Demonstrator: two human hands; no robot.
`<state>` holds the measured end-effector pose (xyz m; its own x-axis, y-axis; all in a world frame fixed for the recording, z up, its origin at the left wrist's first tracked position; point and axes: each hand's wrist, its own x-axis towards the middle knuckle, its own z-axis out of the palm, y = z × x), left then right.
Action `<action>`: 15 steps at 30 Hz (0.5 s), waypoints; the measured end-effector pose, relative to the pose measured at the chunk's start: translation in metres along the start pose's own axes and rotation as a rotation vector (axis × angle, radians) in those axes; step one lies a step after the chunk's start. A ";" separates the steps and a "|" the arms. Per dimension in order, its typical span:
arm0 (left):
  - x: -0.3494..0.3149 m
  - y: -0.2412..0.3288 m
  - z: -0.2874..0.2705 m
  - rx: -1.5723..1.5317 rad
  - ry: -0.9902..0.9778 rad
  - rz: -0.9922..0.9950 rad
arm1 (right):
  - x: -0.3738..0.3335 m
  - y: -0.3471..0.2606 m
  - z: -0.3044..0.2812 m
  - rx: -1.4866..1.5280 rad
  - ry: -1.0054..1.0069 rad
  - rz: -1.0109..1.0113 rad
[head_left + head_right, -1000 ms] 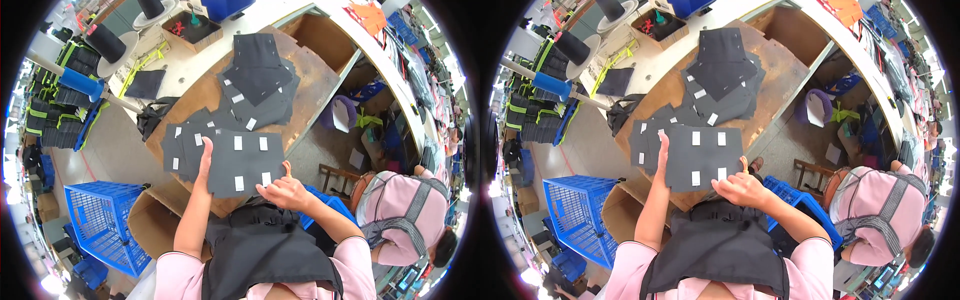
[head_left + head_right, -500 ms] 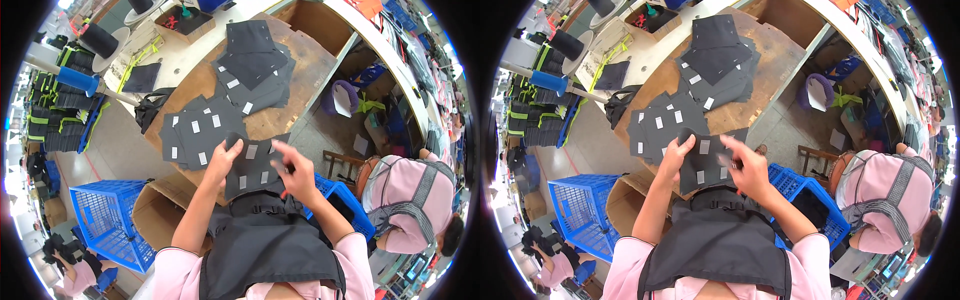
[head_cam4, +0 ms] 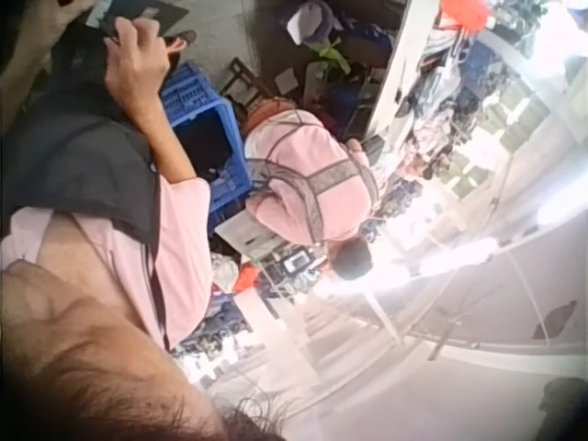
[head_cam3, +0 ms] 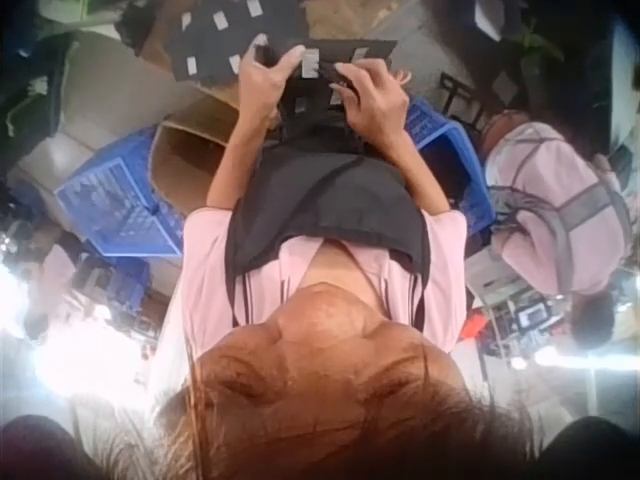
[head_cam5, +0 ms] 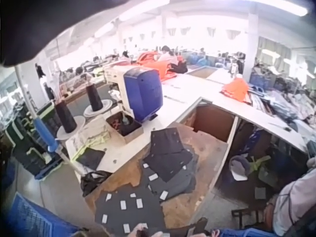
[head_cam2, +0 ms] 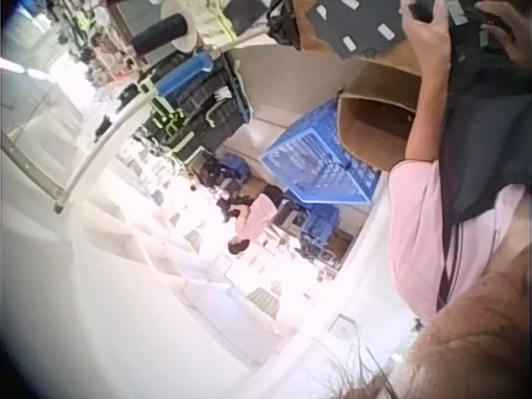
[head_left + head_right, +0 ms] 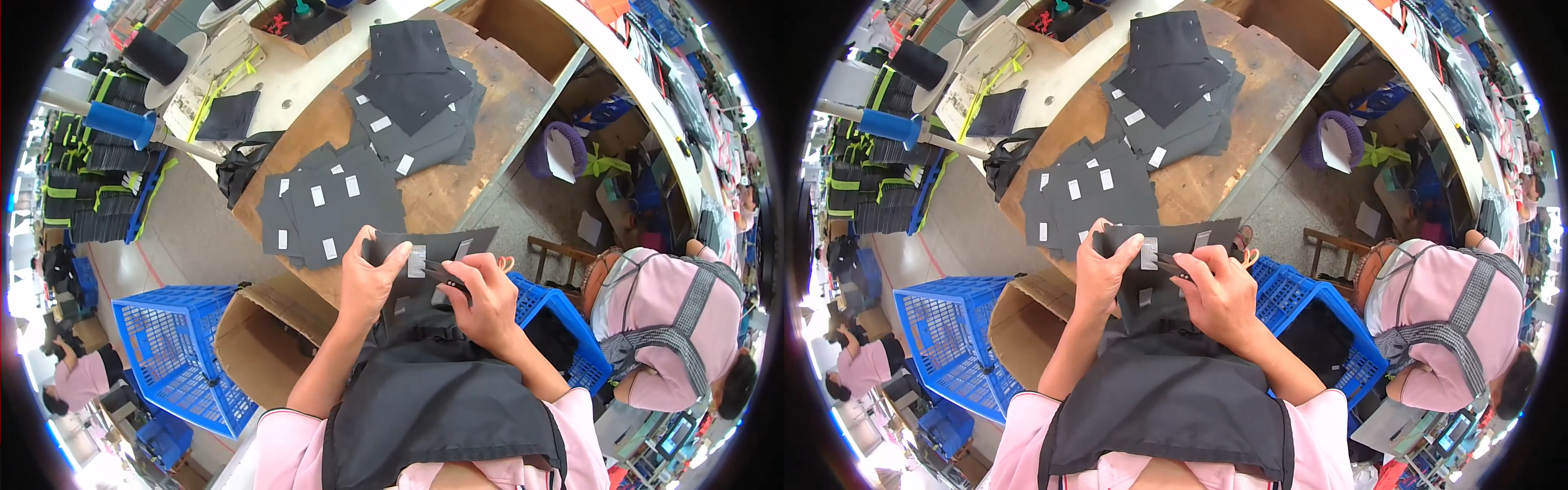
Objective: Trimming and processing fabric components for safety gear or apparel using scissors.
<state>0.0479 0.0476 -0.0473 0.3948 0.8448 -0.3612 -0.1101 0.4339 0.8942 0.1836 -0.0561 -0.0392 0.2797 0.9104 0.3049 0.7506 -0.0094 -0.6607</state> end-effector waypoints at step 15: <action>-0.005 -0.003 0.001 0.154 -0.016 0.041 | 0.001 0.006 0.004 -0.074 0.069 -0.137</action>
<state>0.0469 0.0413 -0.0482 0.4073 0.8551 -0.3209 0.0148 0.3451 0.9384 0.1858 -0.0537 -0.0458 0.2103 0.8749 0.4362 0.8260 0.0796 -0.5580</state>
